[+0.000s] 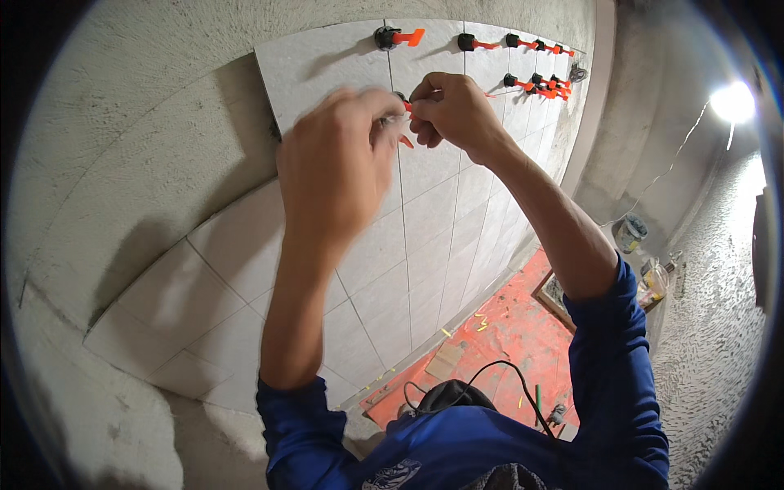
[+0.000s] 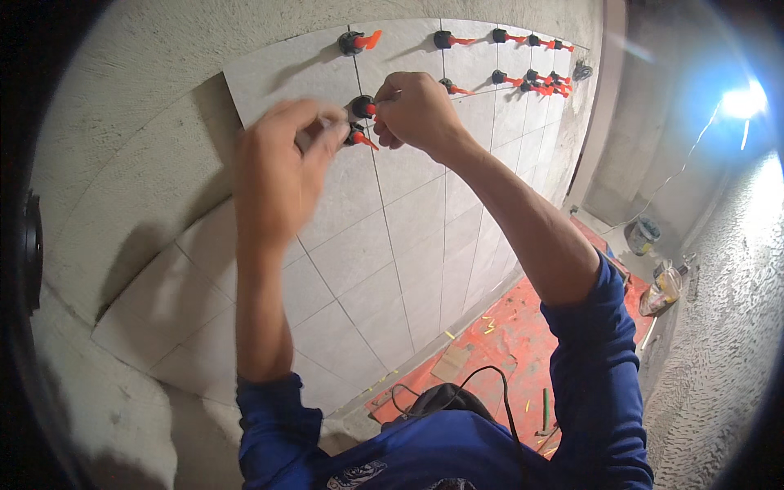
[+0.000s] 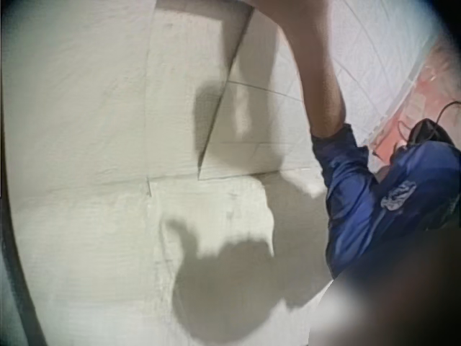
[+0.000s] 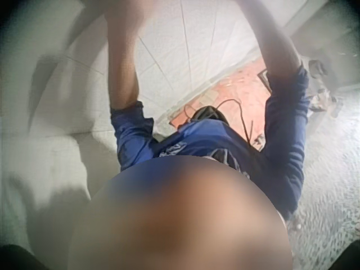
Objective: The person installs red and black tile leveling clips into the gaps between white wall tiles. They repeatedly pick clips from a pile on the floor, place them between tiles, and tighten the clips by hand to align the tiles.
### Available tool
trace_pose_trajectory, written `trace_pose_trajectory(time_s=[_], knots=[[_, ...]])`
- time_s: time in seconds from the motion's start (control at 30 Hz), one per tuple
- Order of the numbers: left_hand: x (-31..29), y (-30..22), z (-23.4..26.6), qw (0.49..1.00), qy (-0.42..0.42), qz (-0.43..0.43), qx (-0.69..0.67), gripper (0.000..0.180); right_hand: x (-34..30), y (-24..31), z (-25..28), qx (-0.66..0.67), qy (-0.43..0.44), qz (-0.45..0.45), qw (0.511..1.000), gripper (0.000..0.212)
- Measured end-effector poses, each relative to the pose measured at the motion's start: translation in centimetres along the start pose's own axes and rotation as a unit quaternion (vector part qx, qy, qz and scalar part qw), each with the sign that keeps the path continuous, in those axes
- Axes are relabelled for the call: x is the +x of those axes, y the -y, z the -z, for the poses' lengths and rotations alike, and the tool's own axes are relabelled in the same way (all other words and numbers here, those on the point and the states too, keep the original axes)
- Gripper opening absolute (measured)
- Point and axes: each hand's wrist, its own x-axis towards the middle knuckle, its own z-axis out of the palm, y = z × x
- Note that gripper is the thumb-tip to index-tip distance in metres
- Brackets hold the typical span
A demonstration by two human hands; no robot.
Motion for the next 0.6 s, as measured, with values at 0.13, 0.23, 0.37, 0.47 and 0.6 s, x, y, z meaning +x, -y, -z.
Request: trace_pose_trajectory(time_s=[0.13,0.23,0.37,0.47,0.6], knots=[[4.7,0.6,-0.1,0.967,0.21,0.066,0.128,0.026,0.1,0.0,0.0,0.007,-0.007,-0.004,1.0,0.011],[6.0,1.2,-1.1,0.924,0.313,0.129,0.175,0.035,0.1,0.0,0.0,0.01,-0.01,-0.013,1.0,0.011],[6.2,2.6,-2.3,0.92,0.331,0.12,0.169,0.041,0.0,0.1,0.0,0.017,-0.003,-0.002,1.0,0.011],[6.2,3.2,-2.7,0.916,0.347,0.135,0.151,0.04,0.0,0.0,0.0,0.019,-0.007,-0.001,1.0,0.011],[6.2,3.2,-3.1,0.924,0.336,0.091,0.155,0.029,0.2,-0.2,0.0,0.013,-0.008,-0.002,1.0,0.01]])
